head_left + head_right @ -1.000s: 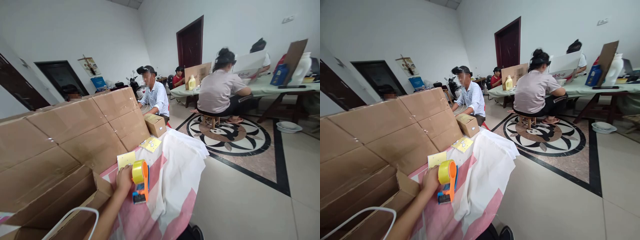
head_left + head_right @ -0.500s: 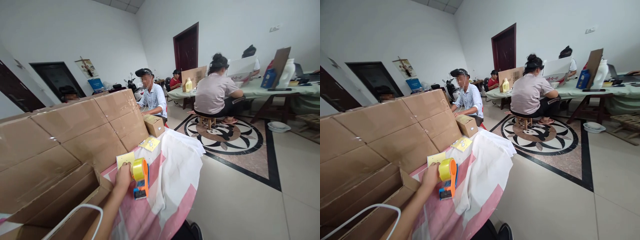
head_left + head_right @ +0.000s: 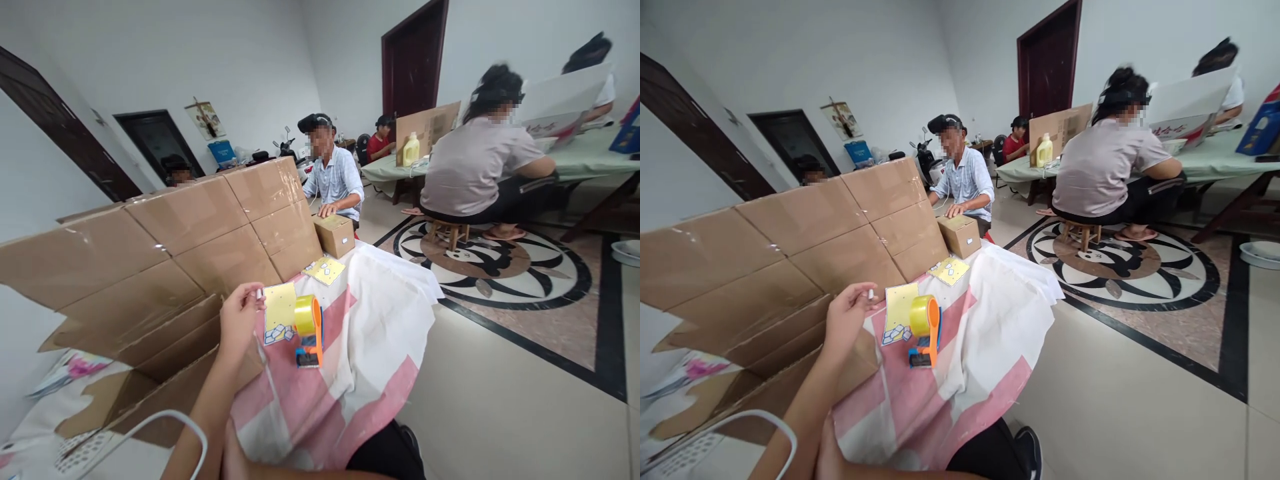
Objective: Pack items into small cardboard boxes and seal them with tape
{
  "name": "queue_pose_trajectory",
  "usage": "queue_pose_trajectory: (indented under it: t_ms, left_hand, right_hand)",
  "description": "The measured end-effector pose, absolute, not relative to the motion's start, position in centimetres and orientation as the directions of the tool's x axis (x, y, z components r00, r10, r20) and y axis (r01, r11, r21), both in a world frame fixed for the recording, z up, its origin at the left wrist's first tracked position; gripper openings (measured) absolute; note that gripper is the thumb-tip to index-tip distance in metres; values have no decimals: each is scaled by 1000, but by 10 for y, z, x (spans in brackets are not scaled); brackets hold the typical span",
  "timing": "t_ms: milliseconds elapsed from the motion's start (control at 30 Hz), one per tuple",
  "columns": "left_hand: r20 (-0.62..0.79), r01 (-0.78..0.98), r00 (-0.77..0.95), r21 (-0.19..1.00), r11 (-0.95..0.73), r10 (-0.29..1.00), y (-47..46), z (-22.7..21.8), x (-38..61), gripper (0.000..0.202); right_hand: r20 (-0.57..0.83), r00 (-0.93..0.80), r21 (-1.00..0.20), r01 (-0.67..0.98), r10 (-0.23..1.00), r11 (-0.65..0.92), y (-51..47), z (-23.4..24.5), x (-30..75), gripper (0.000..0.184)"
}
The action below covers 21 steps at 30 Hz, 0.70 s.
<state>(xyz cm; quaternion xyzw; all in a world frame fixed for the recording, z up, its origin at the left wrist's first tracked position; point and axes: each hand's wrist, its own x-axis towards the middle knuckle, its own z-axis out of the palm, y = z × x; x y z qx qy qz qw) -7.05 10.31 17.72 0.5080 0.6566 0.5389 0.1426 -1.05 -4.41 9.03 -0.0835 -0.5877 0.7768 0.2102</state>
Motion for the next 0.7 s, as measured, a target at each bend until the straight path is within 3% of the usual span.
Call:
queue_pose_trajectory:
  t_ms: [100, 200, 267, 333, 433, 500, 633, 700]
  left_hand:
    - [358, 453, -423, 879, -148, 833, 93, 188, -62, 37]
    - [358, 391, -418, 901, -190, 835, 70, 202, -55, 39]
    - [389, 420, -445, 886, -195, 806, 45, 208, -56, 40]
    - [465, 516, -489, 836, -185, 738, 14, 208, -64, 40]
    - [632, 738, -479, 666, -111, 609, -35, 200, -85, 32]
    - [705, 833, -430, 550, -52, 563, -64, 193, -97, 28]
    - [796, 920, -338, 392, -2, 503, -103, 183, -104, 28]
    - [864, 983, -169, 180, 22, 474, -113, 180, -101, 24]
  right_hand:
    - [41, -912, -929, -185, 409, -320, -48, 87, -32, 39]
    - [-62, -937, -887, -105, 343, -449, -45, 87, -45, 56]
    - [-89, -938, -842, -108, 334, -528, -37, 89, -38, 45]
    - [-38, -882, -803, -254, 470, -540, -23, 93, -21, 27]
    - [45, -667, -754, -511, 743, -413, 6, 105, 10, 26]
    - [134, -538, -782, -573, 832, -245, 21, 112, 24, 27]
    - [341, -472, -865, -496, 813, 75, 28, 120, 32, 18]
    - [396, -532, -883, -444, 749, 151, 23, 119, 32, 21]
